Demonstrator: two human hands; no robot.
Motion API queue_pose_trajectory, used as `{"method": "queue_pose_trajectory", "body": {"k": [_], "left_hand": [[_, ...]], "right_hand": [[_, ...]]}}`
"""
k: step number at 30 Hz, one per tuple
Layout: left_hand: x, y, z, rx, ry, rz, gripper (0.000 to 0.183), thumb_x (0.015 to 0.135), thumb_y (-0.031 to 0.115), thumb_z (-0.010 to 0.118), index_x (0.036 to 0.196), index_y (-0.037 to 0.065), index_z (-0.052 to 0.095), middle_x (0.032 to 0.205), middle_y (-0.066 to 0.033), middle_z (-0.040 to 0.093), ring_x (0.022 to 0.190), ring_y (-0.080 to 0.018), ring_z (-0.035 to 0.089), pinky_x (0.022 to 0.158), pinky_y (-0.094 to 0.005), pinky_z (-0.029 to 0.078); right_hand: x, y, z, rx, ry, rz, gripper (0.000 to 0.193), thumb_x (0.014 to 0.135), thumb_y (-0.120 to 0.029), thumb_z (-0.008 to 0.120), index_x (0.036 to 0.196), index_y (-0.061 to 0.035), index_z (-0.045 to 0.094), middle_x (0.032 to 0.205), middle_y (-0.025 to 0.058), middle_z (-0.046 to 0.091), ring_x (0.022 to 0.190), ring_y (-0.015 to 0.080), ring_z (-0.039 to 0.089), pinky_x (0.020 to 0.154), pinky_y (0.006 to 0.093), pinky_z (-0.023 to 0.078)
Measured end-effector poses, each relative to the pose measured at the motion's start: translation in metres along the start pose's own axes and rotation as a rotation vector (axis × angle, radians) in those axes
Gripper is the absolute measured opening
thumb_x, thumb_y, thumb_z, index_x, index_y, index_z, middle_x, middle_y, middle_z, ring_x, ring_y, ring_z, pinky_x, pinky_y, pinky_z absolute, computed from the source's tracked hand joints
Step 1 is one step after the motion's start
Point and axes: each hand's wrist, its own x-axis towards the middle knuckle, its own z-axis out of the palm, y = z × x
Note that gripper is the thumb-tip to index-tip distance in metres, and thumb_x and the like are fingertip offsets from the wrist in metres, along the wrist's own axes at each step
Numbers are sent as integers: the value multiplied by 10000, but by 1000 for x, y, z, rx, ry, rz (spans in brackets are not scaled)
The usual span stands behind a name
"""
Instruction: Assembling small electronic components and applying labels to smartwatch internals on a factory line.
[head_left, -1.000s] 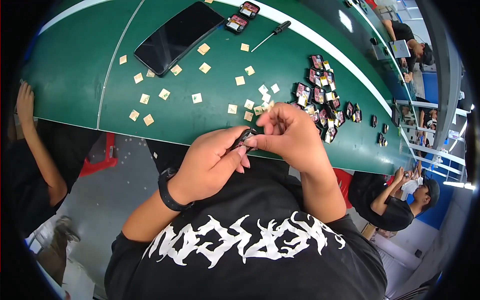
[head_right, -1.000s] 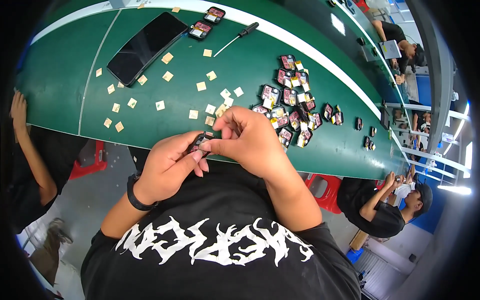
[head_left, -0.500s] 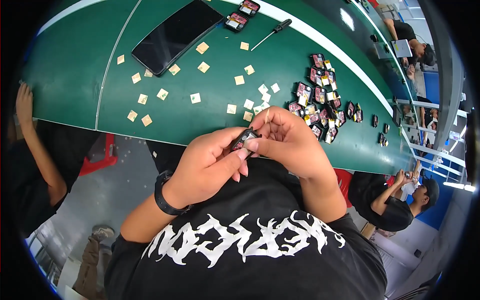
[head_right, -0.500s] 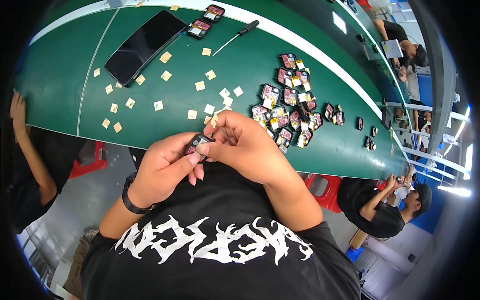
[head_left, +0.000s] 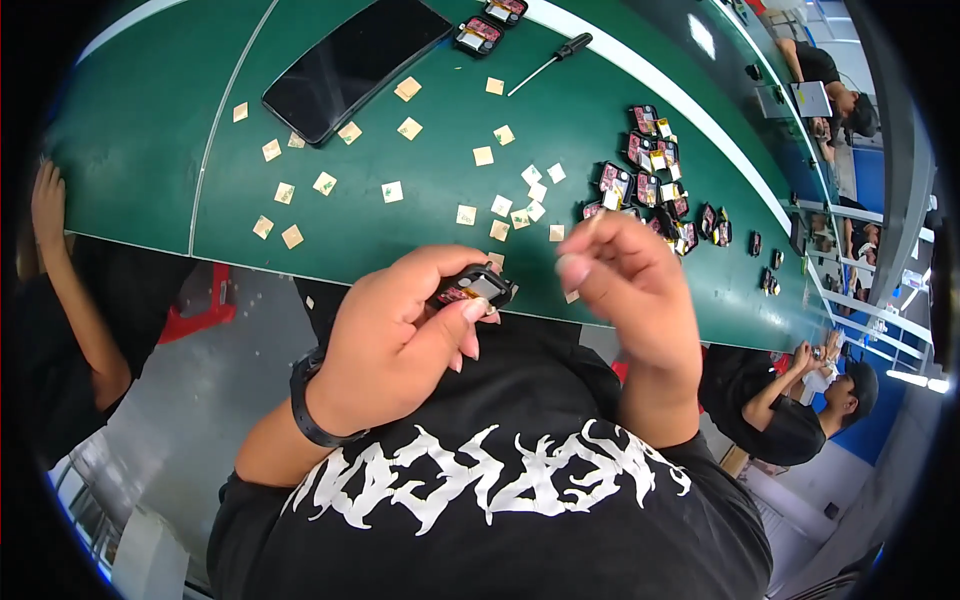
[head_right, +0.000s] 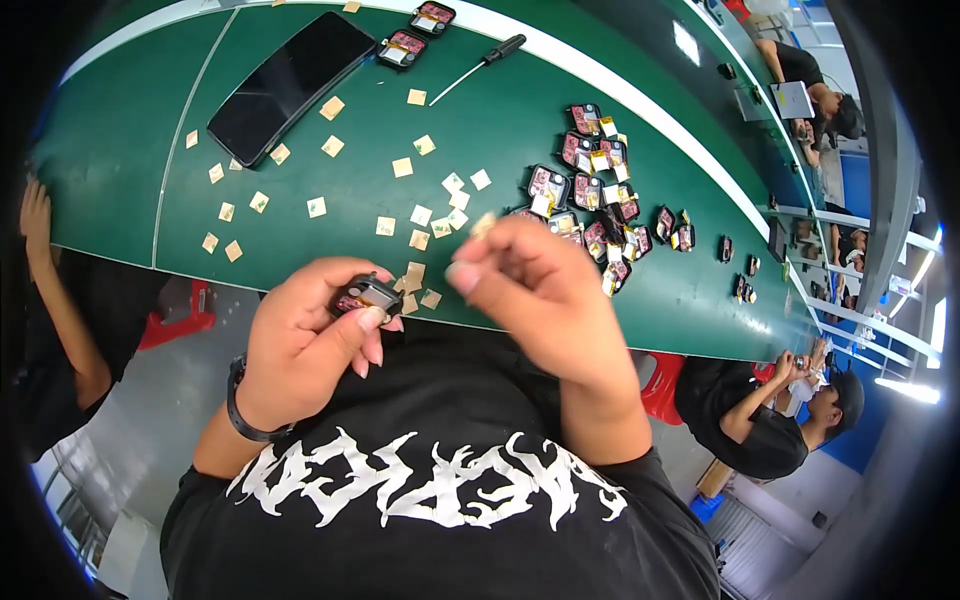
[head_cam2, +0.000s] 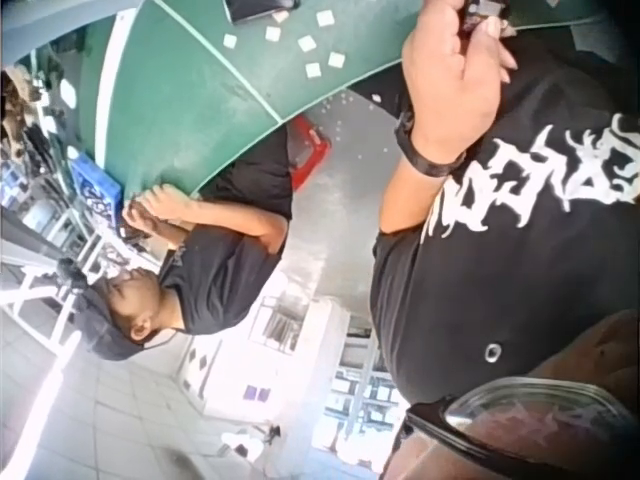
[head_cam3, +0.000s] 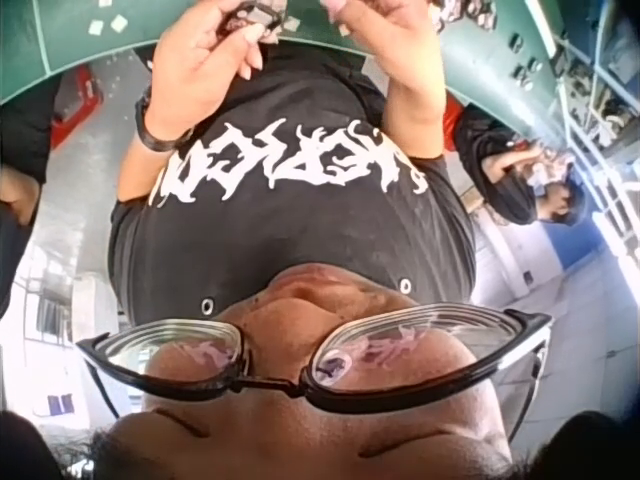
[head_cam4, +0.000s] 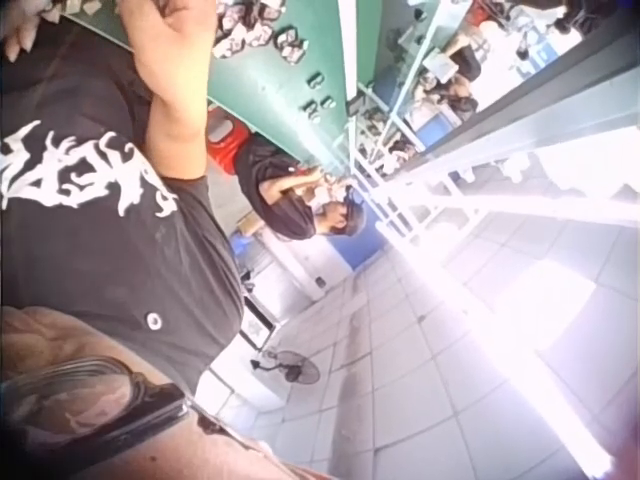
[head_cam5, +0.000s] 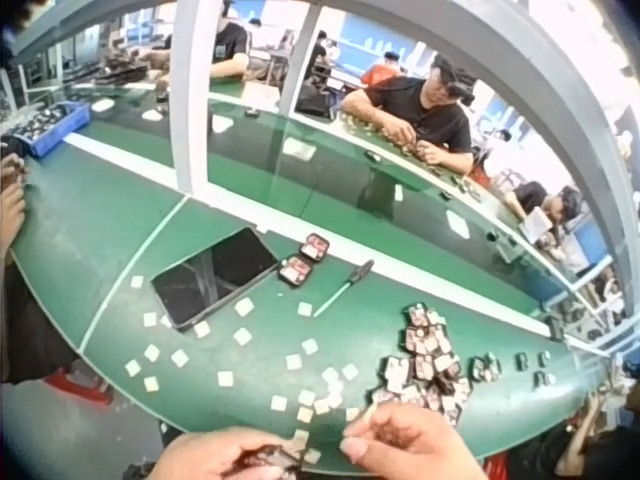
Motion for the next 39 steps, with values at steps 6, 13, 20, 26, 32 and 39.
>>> {"method": "queue_pose_trajectory", "body": {"k": [6, 13, 20, 26, 32, 39], "left_hand": [[-3, 16, -7, -27, -41, -15, 447, 984, -28, 554, 1431, -20, 551, 1017, -93, 695, 732, -75, 639, 630, -231, 543], [-6, 19, -9, 61, -69, 126, 561, 920, -91, 485, 1476, -23, 516, 1079, -104, 680, 788, -108, 661, 738, -251, 567], [-1, 16, -21, 154, 78, -1, 455, 1036, 24, 523, 1475, -63, 442, 1192, -167, 670, 958, -175, 713, 836, -282, 583], [-10, 28, -154, 332, 674, 257, 406, 1066, 147, 582, 1371, -116, 530, 1227, -182, 670, 1045, -235, 727, 932, -296, 578], [-7, 41, -247, 521, 1003, 154, 474, 1062, 232, 608, 1401, -93, 541, 1174, -120, 680, 944, -149, 710, 848, -259, 571], [21, 35, -197, 1344, 1239, 469, 502, 991, 310, 693, 1392, 20, 607, 1350, -170, 590, 833, -159, 626, 780, -281, 523]], "right_hand": [[3, 13, -32, -189, 248, -99, 132, 968, -53, 708, 1065, 9, 644, 897, -15, 659, 782, 28, 572, 694, 198, 452], [1, 10, -48, -1044, 203, -340, 495, 769, -51, 846, 1228, -35, 660, 1087, 68, 621, 788, 153, 556, 684, 278, 446], [2, 8, -54, -1139, 75, -243, 491, 763, -125, 846, 1232, -137, 700, 1052, 84, 587, 826, 281, 628, 719, 385, 519], [0, 7, -57, -1107, 125, -277, 456, 788, -139, 832, 1228, -154, 713, 996, 86, 594, 815, 283, 633, 711, 387, 518], [6, 7, -57, -1115, 147, -324, 497, 789, -159, 841, 1260, -128, 687, 1004, 95, 613, 839, 300, 634, 733, 399, 520], [19, 3, -53, -1245, 51, -325, 553, 770, -286, 863, 1257, -97, 679, 929, 123, 655, 830, 317, 652, 753, 407, 528]]}}
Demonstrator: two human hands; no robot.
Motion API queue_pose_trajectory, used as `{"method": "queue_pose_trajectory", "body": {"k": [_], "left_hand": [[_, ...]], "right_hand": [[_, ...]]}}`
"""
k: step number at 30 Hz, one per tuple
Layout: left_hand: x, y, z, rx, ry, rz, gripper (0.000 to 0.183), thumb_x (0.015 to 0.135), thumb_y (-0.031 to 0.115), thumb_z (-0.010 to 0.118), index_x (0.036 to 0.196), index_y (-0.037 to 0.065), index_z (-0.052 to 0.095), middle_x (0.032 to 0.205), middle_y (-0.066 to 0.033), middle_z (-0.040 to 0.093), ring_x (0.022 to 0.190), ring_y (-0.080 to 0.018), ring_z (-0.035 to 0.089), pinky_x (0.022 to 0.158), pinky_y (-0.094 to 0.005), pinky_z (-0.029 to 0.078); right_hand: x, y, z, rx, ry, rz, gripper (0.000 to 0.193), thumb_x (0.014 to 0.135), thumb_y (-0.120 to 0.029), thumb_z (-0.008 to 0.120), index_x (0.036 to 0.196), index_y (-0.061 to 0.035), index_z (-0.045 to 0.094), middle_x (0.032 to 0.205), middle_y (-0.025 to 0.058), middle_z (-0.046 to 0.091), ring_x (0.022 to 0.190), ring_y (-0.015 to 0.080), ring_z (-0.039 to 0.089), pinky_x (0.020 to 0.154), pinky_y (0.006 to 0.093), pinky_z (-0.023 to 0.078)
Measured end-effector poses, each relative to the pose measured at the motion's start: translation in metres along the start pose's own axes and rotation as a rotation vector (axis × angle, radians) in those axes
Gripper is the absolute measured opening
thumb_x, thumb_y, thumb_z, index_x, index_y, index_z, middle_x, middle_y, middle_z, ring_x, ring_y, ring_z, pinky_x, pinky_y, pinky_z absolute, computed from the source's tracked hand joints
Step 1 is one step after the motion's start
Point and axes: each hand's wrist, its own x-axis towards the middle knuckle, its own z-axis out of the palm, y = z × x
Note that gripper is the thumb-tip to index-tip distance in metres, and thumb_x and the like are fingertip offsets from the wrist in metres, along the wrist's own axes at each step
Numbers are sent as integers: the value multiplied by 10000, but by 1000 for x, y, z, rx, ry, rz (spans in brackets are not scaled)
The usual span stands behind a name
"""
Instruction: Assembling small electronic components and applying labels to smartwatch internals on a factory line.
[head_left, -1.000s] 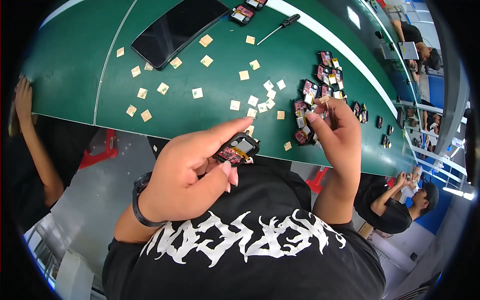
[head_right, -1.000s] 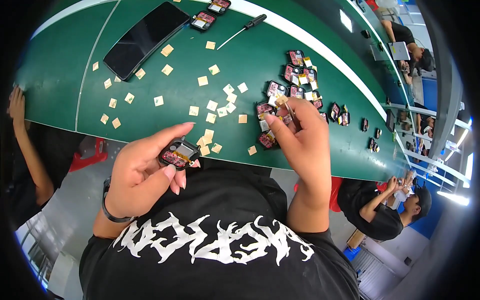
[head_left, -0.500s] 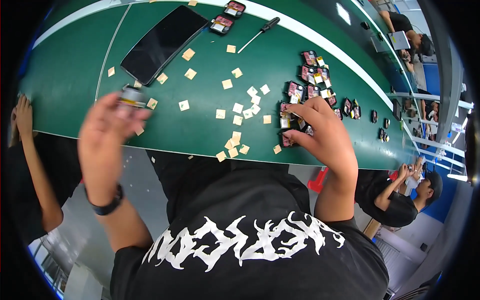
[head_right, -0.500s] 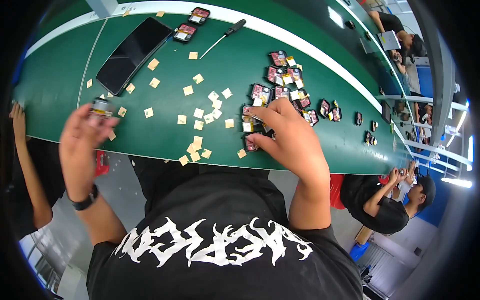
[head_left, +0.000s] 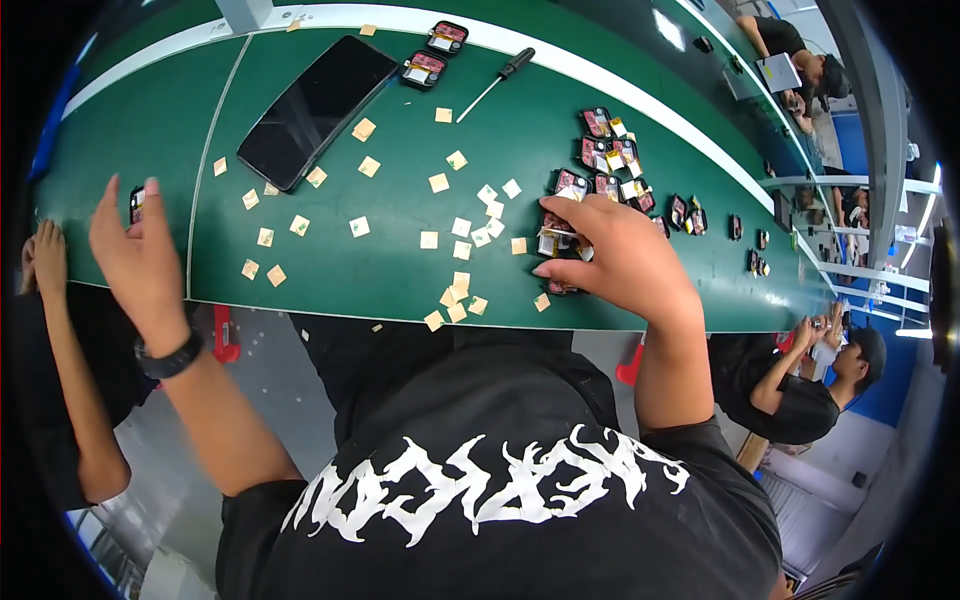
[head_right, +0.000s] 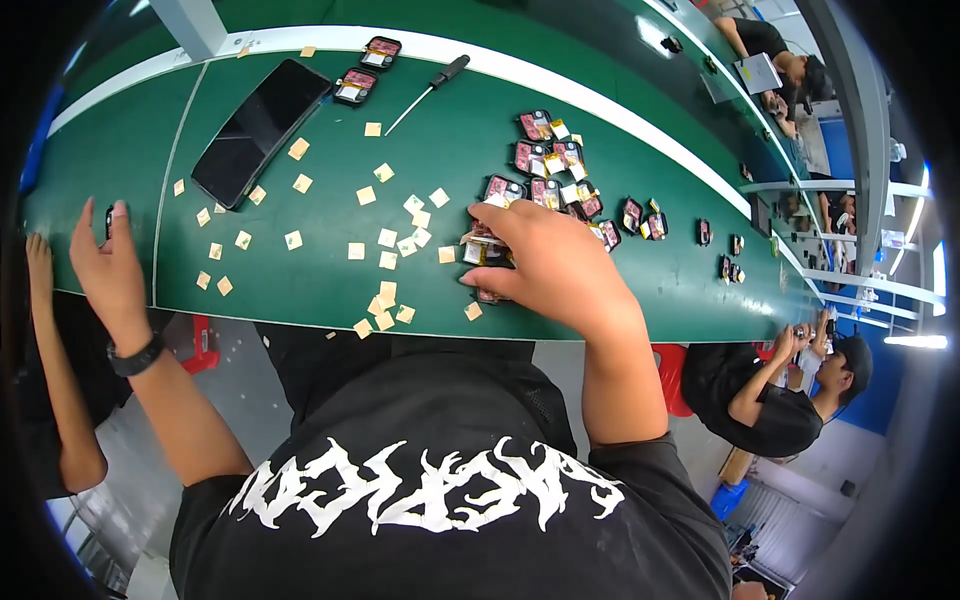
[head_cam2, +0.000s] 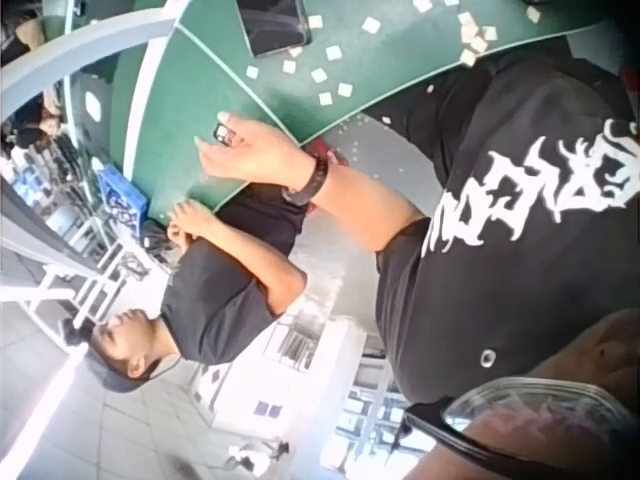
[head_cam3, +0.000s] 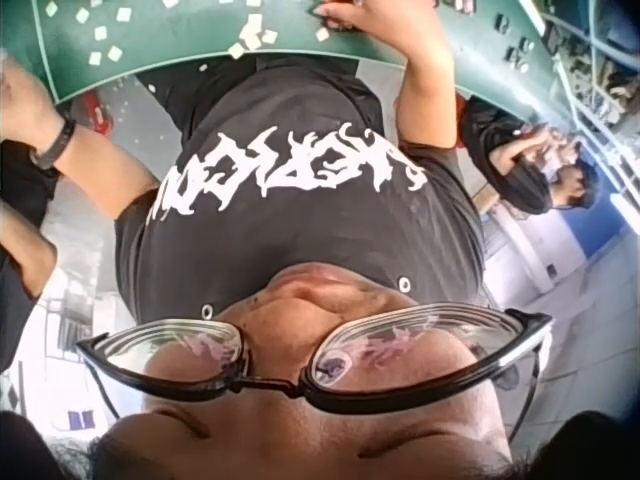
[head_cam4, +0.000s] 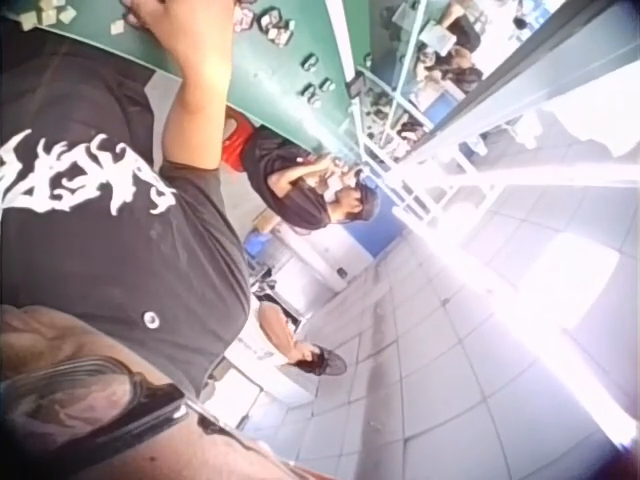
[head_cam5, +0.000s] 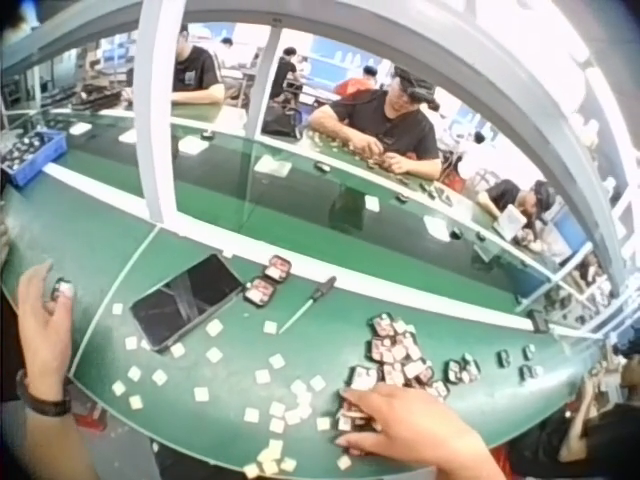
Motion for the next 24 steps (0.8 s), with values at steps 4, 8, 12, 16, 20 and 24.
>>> {"method": "queue_pose_trajectory", "body": {"k": [4, 8, 12, 16, 20, 24], "left_hand": [[-57, 87, -6, -622, -183, -78, 342, 953, 71, 700, 1288, 11, 659, 1332, -137, 611, 781, -131, 621, 675, -254, 516], [-97, 126, -14, -719, -346, 132, 259, 897, -32, 681, 1154, -6, 696, 1214, -131, 669, 777, -135, 631, 636, -248, 510], [-121, 146, -17, -1149, -659, -80, 245, 912, -28, 675, 1157, -21, 680, 1157, -135, 679, 791, -135, 653, 674, -248, 534], [-125, 162, -18, -1287, -1047, -289, 406, 993, -26, 595, 1395, -45, 538, 1256, -143, 631, 946, -137, 672, 798, -261, 546], [-124, 165, -12, -1512, -1269, -324, 532, 1014, -20, 587, 1520, -27, 424, 1290, -157, 629, 1008, -140, 675, 871, -282, 567], [-127, 173, -8, -1534, -1201, -486, 426, 1006, -42, 584, 1423, -59, 497, 1130, -107, 693, 927, -111, 690, 837, -256, 572]], "right_hand": [[2, -15, 0, -127, -15, 86, 537, 763, -314, 867, 1220, -99, 686, 942, 124, 671, 840, 331, 682, 745, 417, 549], [2, -25, 3, -127, -47, 22, 403, 795, -194, 826, 1170, -116, 699, 1017, 97, 672, 808, 319, 687, 701, 416, 551], [1, -24, 11, -72, -42, -108, 344, 807, -155, 769, 1140, -119, 690, 1042, 81, 664, 822, 306, 697, 666, 414, 557], [-1, -30, 18, 133, 44, -186, 343, 743, -71, 802, 1064, -95, 681, 1112, 80, 674, 842, 278, 703, 674, 371, 568], [-2, -43, 22, 283, 134, -309, 310, 738, -75, 811, 1013, -122, 677, 1157, 44, 670, 840, 264, 705, 664, 369, 568], [-2, -56, 16, 328, 131, -262, 303, 781, -98, 816, 1057, -124, 695, 1199, 65, 661, 878, 273, 710, 690, 367, 572]]}}
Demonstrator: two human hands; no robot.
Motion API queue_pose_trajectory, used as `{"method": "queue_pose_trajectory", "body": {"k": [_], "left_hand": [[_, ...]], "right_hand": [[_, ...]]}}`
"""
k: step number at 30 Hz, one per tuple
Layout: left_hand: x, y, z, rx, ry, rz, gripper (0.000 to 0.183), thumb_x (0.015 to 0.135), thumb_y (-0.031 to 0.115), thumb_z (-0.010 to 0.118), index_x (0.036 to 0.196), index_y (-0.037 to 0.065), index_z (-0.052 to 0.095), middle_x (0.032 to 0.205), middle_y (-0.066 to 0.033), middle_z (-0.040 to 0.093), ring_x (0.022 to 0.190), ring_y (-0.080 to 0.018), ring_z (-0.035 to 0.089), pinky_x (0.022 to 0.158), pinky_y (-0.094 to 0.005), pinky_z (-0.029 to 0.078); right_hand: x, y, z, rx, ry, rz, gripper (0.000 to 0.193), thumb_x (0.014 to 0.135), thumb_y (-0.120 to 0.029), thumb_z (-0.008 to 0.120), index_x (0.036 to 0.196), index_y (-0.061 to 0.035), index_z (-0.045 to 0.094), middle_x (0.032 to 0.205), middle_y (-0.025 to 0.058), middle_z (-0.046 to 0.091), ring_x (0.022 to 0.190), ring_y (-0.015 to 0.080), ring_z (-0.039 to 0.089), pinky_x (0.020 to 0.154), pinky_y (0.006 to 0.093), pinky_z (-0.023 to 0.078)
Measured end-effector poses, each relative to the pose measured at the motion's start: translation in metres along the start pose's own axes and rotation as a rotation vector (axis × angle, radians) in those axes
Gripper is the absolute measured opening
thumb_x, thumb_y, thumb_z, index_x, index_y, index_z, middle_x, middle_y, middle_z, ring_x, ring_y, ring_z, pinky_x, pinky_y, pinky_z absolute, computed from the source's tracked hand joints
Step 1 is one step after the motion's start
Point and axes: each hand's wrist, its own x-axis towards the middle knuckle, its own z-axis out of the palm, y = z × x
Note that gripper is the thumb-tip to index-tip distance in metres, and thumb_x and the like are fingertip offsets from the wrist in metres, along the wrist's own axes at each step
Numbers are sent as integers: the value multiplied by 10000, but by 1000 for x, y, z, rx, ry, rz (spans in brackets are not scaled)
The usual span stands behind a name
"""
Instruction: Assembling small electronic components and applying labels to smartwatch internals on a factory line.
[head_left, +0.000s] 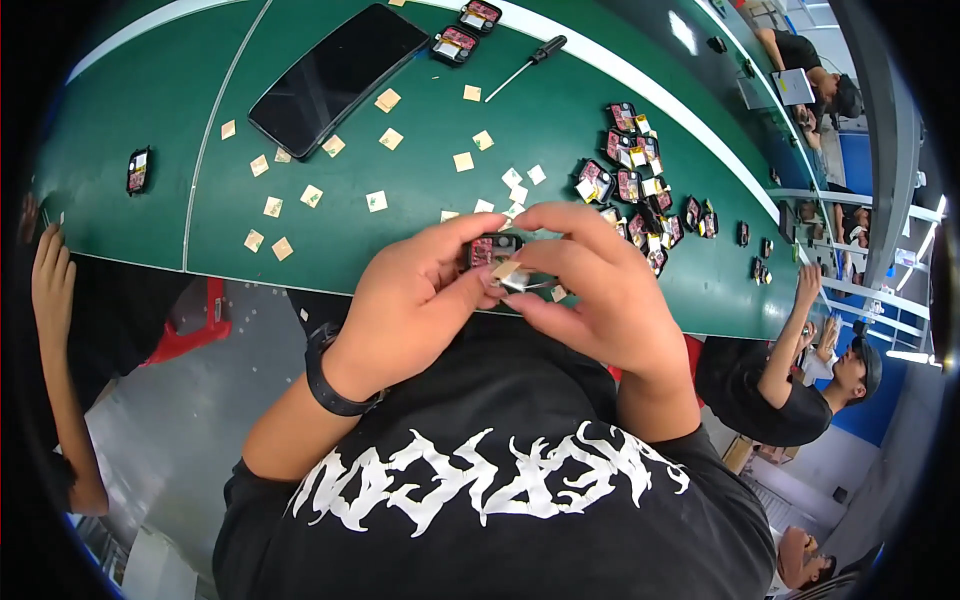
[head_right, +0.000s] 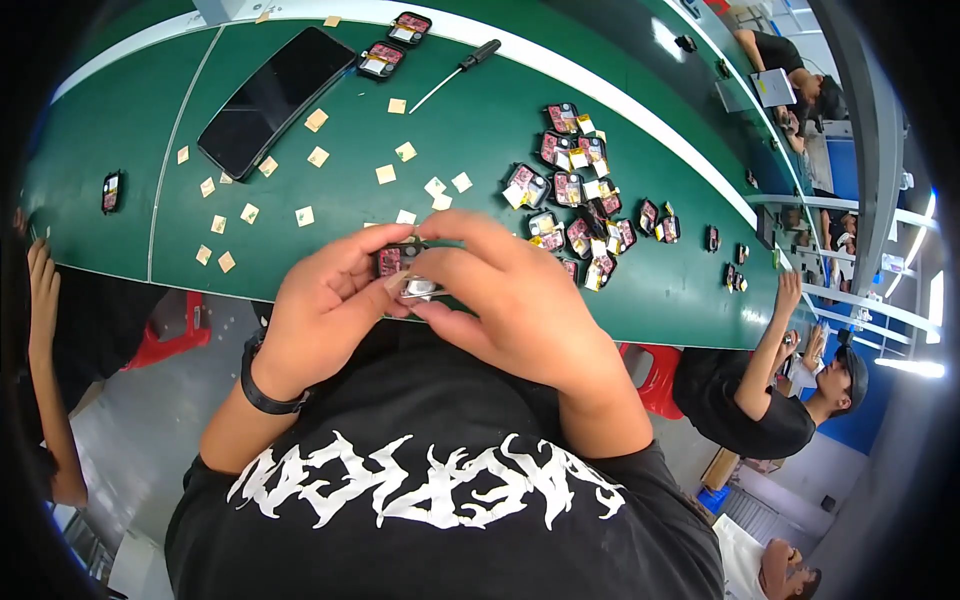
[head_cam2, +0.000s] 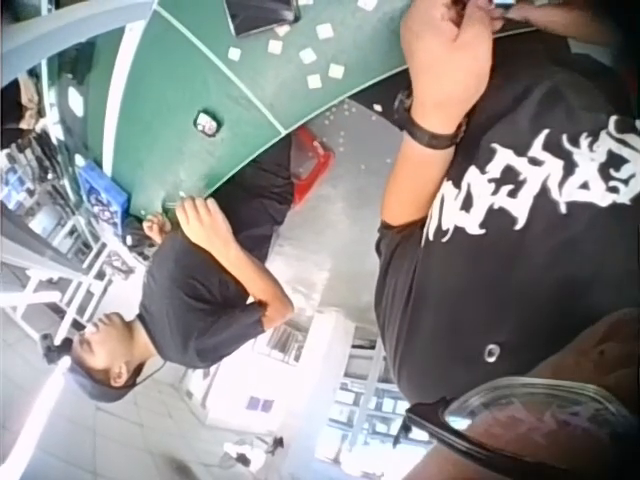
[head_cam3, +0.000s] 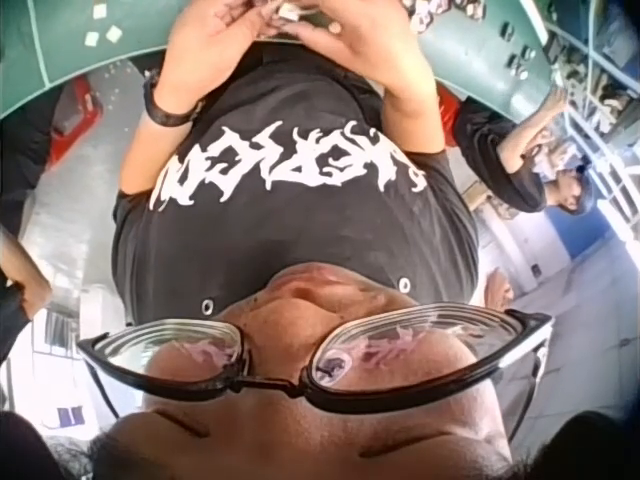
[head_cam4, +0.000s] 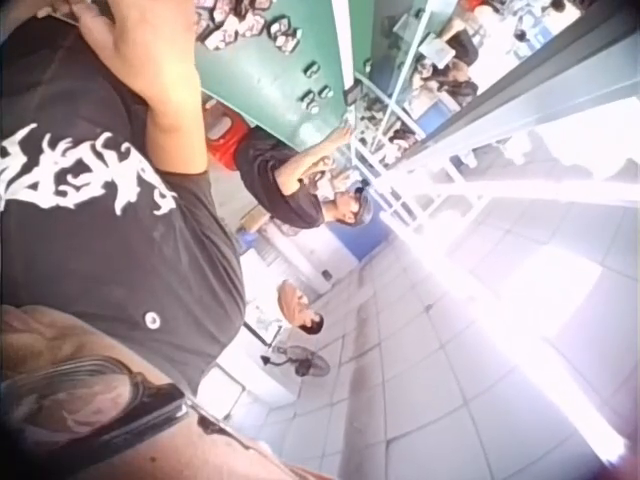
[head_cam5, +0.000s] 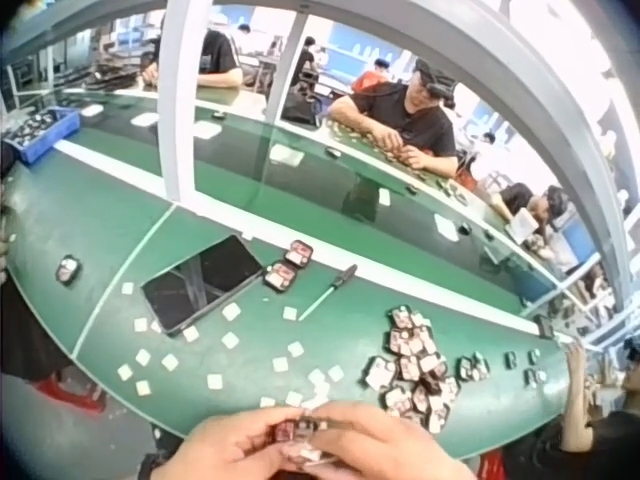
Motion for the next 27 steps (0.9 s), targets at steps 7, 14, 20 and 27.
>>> {"method": "queue_pose_trajectory", "body": {"k": [7, 14, 20, 27], "left_hand": [[-1, -5, 5, -25, 88, -4, 322, 1011, -75, 547, 1332, -47, 539, 1143, -111, 659, 984, -148, 689, 864, -282, 584], [0, -16, 10, 119, 208, 90, 219, 986, -79, 548, 1204, -65, 560, 991, -149, 727, 853, -155, 740, 765, -275, 588], [2, -20, 14, 185, 242, 155, 213, 981, -59, 574, 1194, -52, 586, 951, -143, 733, 835, -157, 739, 731, -276, 573], [-1, -16, 5, 515, 135, 243, 224, 1023, -25, 565, 1241, -69, 584, 1056, -108, 708, 926, -133, 712, 820, -268, 592]], "right_hand": [[-19, 7, 2, 89, 169, 202, 210, 830, -154, 841, 815, -13, 686, 706, 93, 610, 600, 206, 576, 545, 330, 435], [-17, 3, 10, -77, 104, 340, 322, 848, -201, 831, 699, -28, 604, 594, 86, 543, 500, 247, 527, 484, 361, 394], [-16, -14, 17, 135, 114, 456, 146, 906, -56, 727, 935, 3, 597, 712, 120, 611, 594, 251, 580, 546, 376, 448], [-15, -9, 24, -121, 66, 284, 82, 919, -35, 676, 960, -3, 613, 811, 177, 660, 706, 384, 661, 602, 456, 512]]}}
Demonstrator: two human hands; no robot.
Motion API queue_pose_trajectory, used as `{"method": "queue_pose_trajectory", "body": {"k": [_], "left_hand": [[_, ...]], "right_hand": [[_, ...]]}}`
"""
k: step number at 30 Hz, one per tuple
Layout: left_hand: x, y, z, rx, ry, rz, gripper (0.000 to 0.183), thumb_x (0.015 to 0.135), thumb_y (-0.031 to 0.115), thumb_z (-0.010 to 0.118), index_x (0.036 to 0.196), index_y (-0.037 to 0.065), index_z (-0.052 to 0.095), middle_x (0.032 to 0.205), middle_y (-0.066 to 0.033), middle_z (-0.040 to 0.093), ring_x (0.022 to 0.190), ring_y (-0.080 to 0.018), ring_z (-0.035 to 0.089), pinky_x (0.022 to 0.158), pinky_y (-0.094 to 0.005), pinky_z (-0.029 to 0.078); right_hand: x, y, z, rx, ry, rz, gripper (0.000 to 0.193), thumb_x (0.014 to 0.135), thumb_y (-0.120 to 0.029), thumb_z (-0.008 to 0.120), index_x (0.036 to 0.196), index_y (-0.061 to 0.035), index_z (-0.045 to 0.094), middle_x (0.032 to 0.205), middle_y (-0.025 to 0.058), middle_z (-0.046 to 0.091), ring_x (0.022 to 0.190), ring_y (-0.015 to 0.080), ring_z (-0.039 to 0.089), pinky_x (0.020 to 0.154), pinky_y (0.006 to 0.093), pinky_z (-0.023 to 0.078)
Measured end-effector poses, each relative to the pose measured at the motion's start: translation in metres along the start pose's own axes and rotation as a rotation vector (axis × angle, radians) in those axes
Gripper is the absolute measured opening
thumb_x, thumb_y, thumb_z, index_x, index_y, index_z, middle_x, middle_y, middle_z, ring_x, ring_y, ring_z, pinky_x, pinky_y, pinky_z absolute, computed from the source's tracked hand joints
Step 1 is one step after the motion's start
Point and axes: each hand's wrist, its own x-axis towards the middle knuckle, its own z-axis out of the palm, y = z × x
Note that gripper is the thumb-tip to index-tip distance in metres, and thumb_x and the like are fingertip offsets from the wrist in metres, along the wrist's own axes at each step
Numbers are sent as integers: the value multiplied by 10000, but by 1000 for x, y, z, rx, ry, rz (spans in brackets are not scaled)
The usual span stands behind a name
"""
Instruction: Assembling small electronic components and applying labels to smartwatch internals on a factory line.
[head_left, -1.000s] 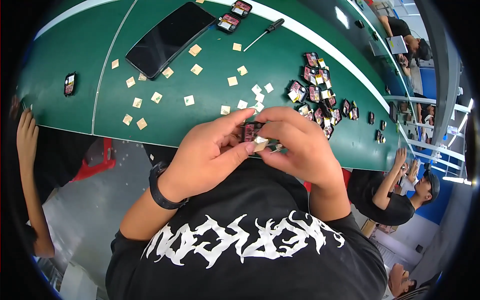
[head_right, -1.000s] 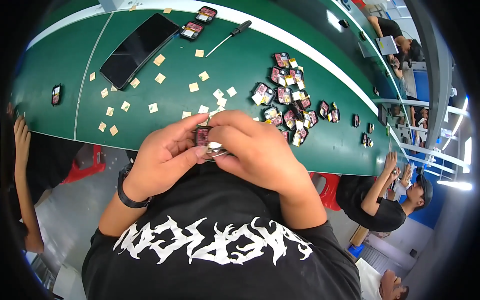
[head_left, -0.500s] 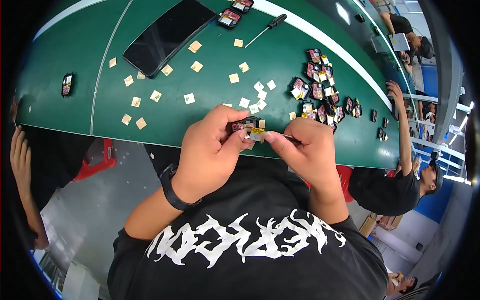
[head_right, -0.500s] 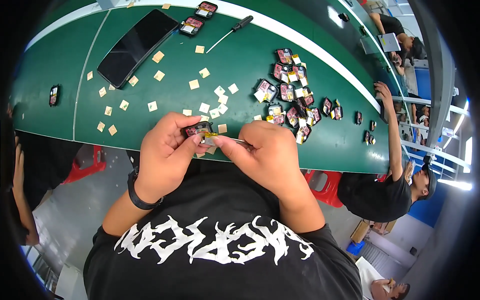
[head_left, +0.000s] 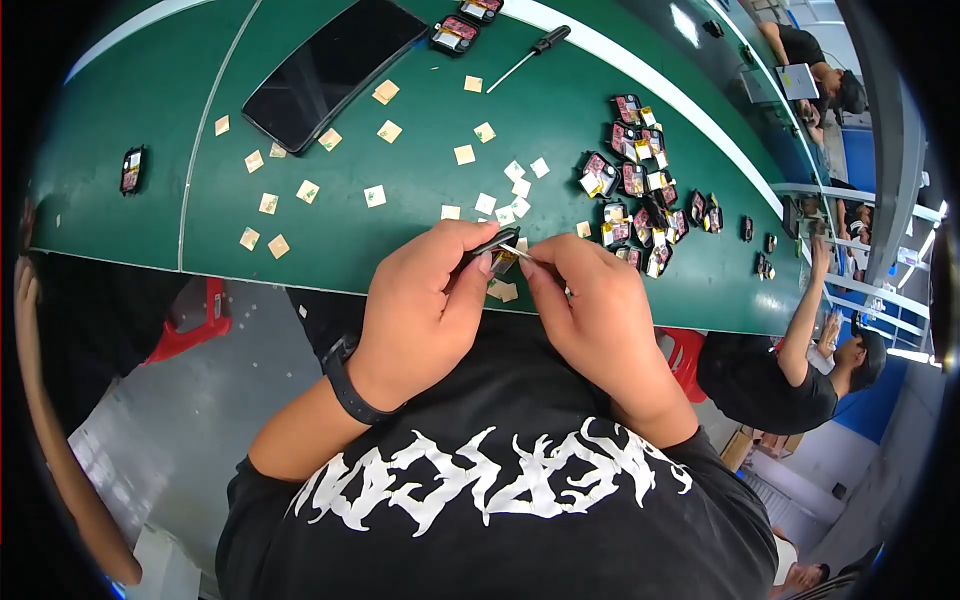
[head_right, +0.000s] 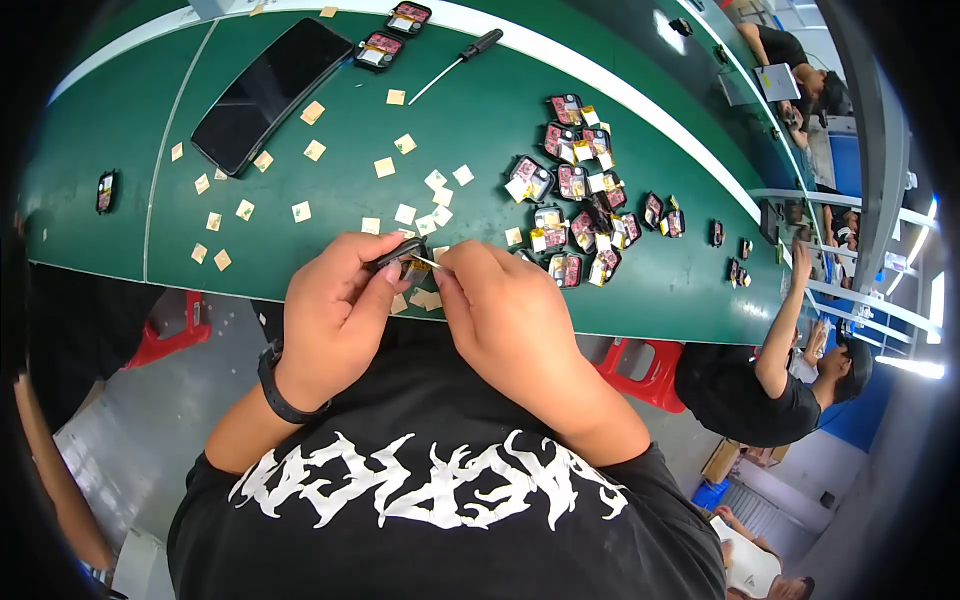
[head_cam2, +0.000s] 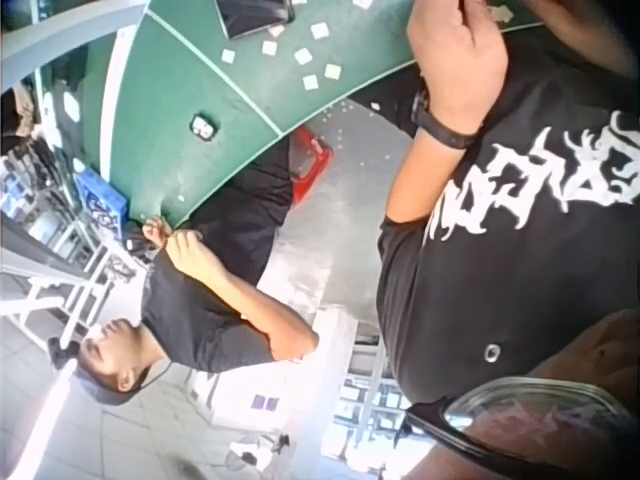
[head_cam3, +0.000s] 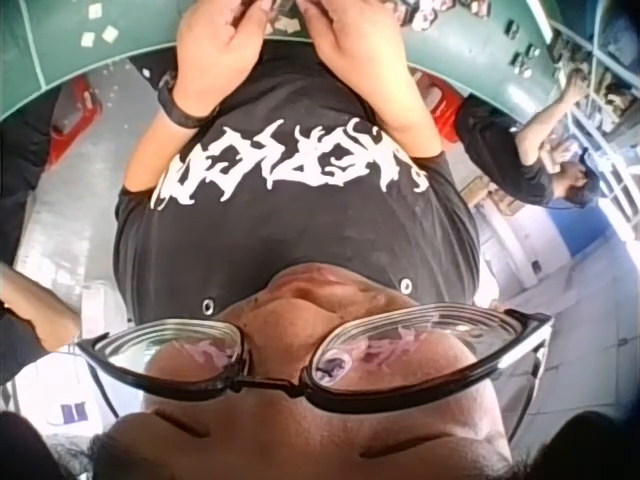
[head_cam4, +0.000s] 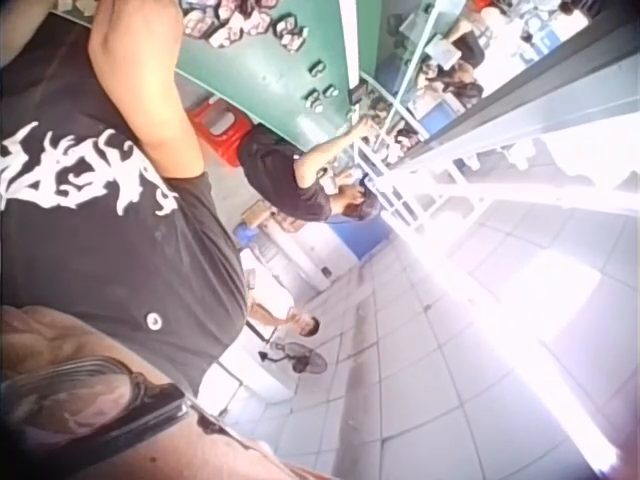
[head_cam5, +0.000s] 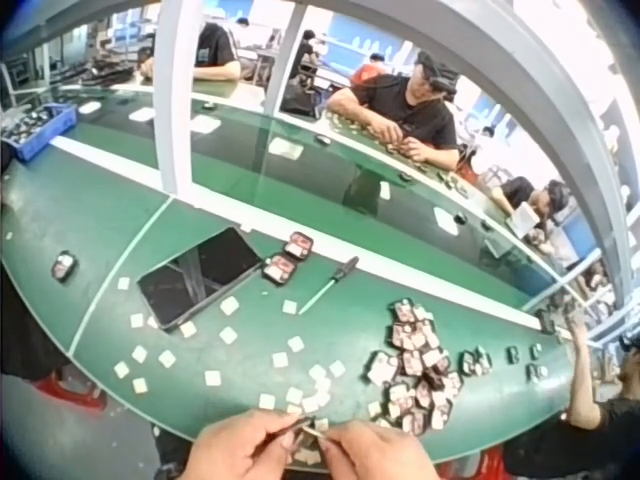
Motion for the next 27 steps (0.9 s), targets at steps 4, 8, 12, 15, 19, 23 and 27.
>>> {"method": "queue_pose_trajectory", "body": {"k": [4, 8, 12, 15, 19, 23, 27], "left_hand": [[0, 3, 0, 19, 15, -1, 219, 1029, -10, 559, 1238, -69, 589, 1047, -107, 711, 915, -133, 712, 814, -277, 600], [0, 3, -4, -202, 13, -104, 219, 1038, -9, 532, 1246, -63, 575, 1069, -121, 703, 914, -159, 722, 810, -286, 614], [4, 8, -9, -482, -24, -273, 242, 1042, -8, 504, 1275, -60, 543, 1100, -133, 685, 946, -185, 725, 810, -293, 623], [8, 19, -17, -652, -46, -395, 208, 1028, -36, 486, 1224, -74, 547, 1068, -144, 689, 940, -171, 718, 819, -280, 612], [8, 14, -12, -612, -3, -347, 208, 1026, -40, 489, 1225, -81, 534, 1075, -146, 674, 940, -173, 715, 830, -289, 617], [6, 7, -11, -585, 10, -313, 192, 1016, -45, 513, 1205, -77, 524, 1078, -135, 665, 933, -161, 712, 835, -297, 621], [9, 9, -11, -566, -6, -301, 173, 1009, -46, 532, 1179, -76, 516, 1091, -140, 656, 934, -164, 712, 836, -296, 623]], "right_hand": [[-2, -1, 6, 14, 25, 51, 70, 917, -36, 681, 948, -4, 627, 779, 166, 655, 690, 385, 659, 591, 450, 511], [-3, 0, 8, 71, 23, 35, 73, 911, -33, 690, 947, -5, 632, 771, 169, 665, 673, 380, 664, 587, 435, 516], [0, -1, 3, 267, -24, 131, 77, 914, -10, 724, 964, 14, 671, 755, 79, 679, 646, 106, 639, 578, 271, 477], [-5, 10, 5, 704, -72, 342, 159, 899, -52, 748, 1027, -3, 668, 772, 96, 679, 597, 160, 627, 561, 300, 482], [-5, 11, 4, 832, -7, 329, 247, 853, -66, 807, 1065, -27, 686, 830, 69, 675, 620, 97, 599, 571, 260, 471], [7, 2, 2, 212, -8, -115, 305, 810, -86, 833, 1084, -43, 706, 926, 103, 686, 679, 231, 669, 593, 325, 523], [8, 15, 6, 195, 36, -211, 236, 853, -66, 785, 1076, -32, 714, 917, 118, 696, 701, 284, 677, 621, 364, 544]]}}
